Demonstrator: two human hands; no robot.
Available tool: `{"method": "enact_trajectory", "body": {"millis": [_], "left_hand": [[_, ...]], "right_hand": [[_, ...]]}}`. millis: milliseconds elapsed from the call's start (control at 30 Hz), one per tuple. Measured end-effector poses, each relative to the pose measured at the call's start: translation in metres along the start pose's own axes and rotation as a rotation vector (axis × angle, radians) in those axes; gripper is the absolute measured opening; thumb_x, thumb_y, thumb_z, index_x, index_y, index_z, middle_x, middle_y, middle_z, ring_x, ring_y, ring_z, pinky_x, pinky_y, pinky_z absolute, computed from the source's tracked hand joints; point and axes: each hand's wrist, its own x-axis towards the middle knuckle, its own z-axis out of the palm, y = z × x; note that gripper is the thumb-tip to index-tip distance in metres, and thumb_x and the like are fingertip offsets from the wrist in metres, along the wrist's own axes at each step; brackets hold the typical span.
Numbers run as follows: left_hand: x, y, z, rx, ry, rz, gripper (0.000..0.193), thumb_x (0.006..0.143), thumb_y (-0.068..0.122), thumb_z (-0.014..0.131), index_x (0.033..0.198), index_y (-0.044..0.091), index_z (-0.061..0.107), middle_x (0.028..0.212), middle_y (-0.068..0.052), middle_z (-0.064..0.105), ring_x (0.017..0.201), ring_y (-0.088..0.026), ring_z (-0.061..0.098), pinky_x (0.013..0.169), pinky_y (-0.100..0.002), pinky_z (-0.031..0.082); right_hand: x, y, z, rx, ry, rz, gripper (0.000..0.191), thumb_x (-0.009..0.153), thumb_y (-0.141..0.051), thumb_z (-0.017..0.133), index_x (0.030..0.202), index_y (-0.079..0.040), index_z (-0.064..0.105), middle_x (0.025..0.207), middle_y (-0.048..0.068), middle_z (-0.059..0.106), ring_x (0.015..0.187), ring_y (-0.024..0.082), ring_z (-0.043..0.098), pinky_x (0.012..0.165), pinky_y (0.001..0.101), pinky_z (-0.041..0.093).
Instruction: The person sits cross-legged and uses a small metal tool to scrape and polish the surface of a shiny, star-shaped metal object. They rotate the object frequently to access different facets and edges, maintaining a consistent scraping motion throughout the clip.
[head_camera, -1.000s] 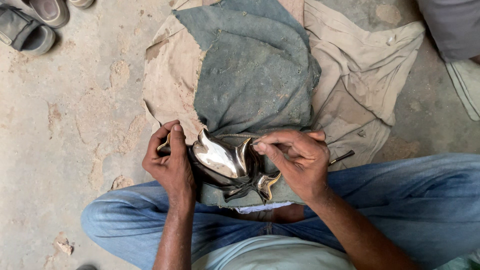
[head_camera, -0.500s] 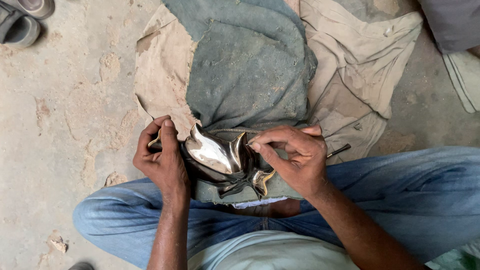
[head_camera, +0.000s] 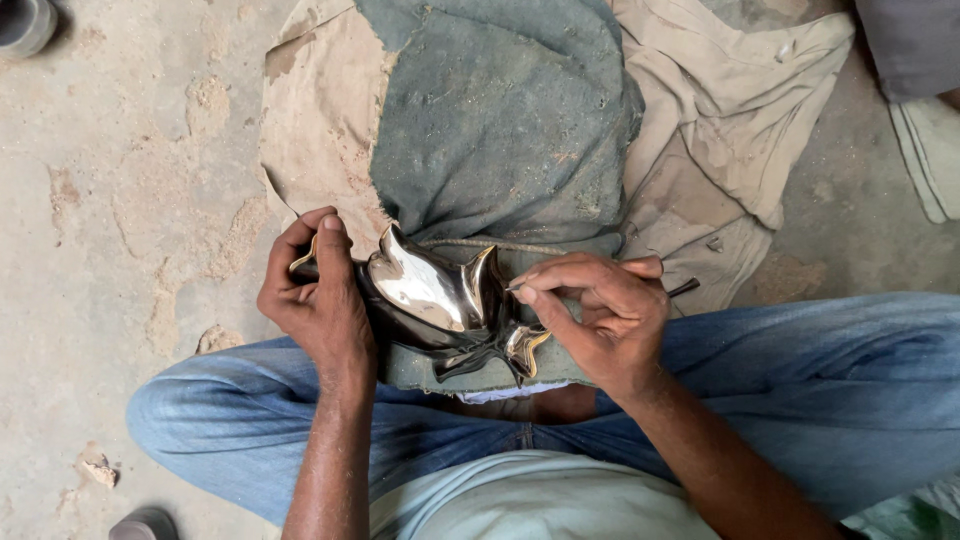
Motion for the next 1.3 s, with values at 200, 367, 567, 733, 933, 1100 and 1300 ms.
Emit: {"method": "enact_trajectory", "body": {"millis": [200, 367, 567, 733, 933, 1100, 1300], "left_hand": [[0.001, -0.003, 0.0, 0.002, -0.001, 0.027, 0.017, 0.104, 0.011, 0.071, 0.113, -0.003, 0.074, 0.094, 0.0, 0.07, 0.081, -0.004, 0.056, 0.072, -0.019, 0.046], [0.0, -0.003, 0.0, -0.004, -0.003, 0.026, 0.016, 0.104, 0.011, 0.07, 0.113, -0.003, 0.073, 0.093, 0.0, 0.069, 0.081, -0.004, 0.056, 0.072, -0.019, 0.046], [0.001, -0.005, 0.0, 0.0, -0.002, 0.04, 0.016, 0.104, 0.01, 0.07, 0.113, -0.003, 0.073, 0.093, 0.0, 0.069, 0.081, -0.004, 0.057, 0.072, -0.019, 0.047], [0.0, -0.006, 0.0, -0.013, -0.002, 0.041, 0.016, 0.105, 0.01, 0.07, 0.113, -0.004, 0.073, 0.093, 0.0, 0.068, 0.08, -0.004, 0.056, 0.071, -0.02, 0.046], [0.0, -0.005, 0.001, -0.015, 0.002, 0.045, 0.016, 0.105, 0.01, 0.07, 0.113, -0.004, 0.073, 0.092, -0.001, 0.068, 0.081, -0.004, 0.057, 0.071, -0.019, 0.047], [-0.001, -0.004, 0.001, -0.004, 0.008, 0.045, 0.015, 0.105, 0.01, 0.07, 0.112, -0.003, 0.073, 0.091, -0.001, 0.068, 0.079, -0.004, 0.056, 0.069, -0.02, 0.045], [0.0, -0.004, 0.002, -0.005, 0.003, 0.051, 0.015, 0.105, 0.01, 0.07, 0.112, -0.003, 0.073, 0.091, -0.001, 0.068, 0.081, -0.005, 0.058, 0.072, -0.02, 0.048]], "right_hand": [[-0.006, -0.001, -0.002, -0.096, -0.011, -0.027, 0.019, 0.089, 0.01, 0.075, 0.103, -0.001, 0.069, 0.104, 0.013, 0.077, 0.089, 0.011, 0.075, 0.076, 0.0188, 0.051], [-0.009, 0.0, -0.002, 0.026, -0.014, 0.032, 0.016, 0.092, 0.008, 0.073, 0.104, -0.002, 0.068, 0.105, 0.013, 0.077, 0.077, 0.004, 0.071, 0.062, 0.0128, 0.046], [-0.009, 0.0, -0.004, -0.071, -0.031, 0.023, 0.015, 0.088, 0.005, 0.077, 0.098, -0.004, 0.071, 0.101, 0.009, 0.08, 0.051, -0.005, 0.05, 0.051, 0.0126, 0.027], [-0.008, 0.001, -0.009, -0.082, -0.077, 0.043, 0.012, 0.091, 0.003, 0.076, 0.099, -0.005, 0.072, 0.101, 0.006, 0.079, 0.056, -0.005, 0.057, 0.054, 0.014, 0.031], [-0.002, -0.002, -0.015, -0.197, -0.135, 0.085, 0.013, 0.084, -0.004, 0.084, 0.093, -0.007, 0.075, 0.096, 0.002, 0.08, 0.051, -0.002, 0.052, 0.063, 0.0181, 0.03], [0.009, -0.005, -0.022, -0.188, -0.242, 0.113, 0.014, 0.084, -0.009, 0.085, 0.094, -0.009, 0.075, 0.096, -0.002, 0.08, 0.054, -0.001, 0.054, 0.075, 0.02, 0.036], [0.021, -0.002, -0.028, 0.078, -0.371, 0.284, 0.007, 0.091, -0.003, 0.077, 0.097, -0.005, 0.075, 0.094, 0.002, 0.08, 0.083, 0.003, 0.076, 0.075, 0.016, 0.062]]}}
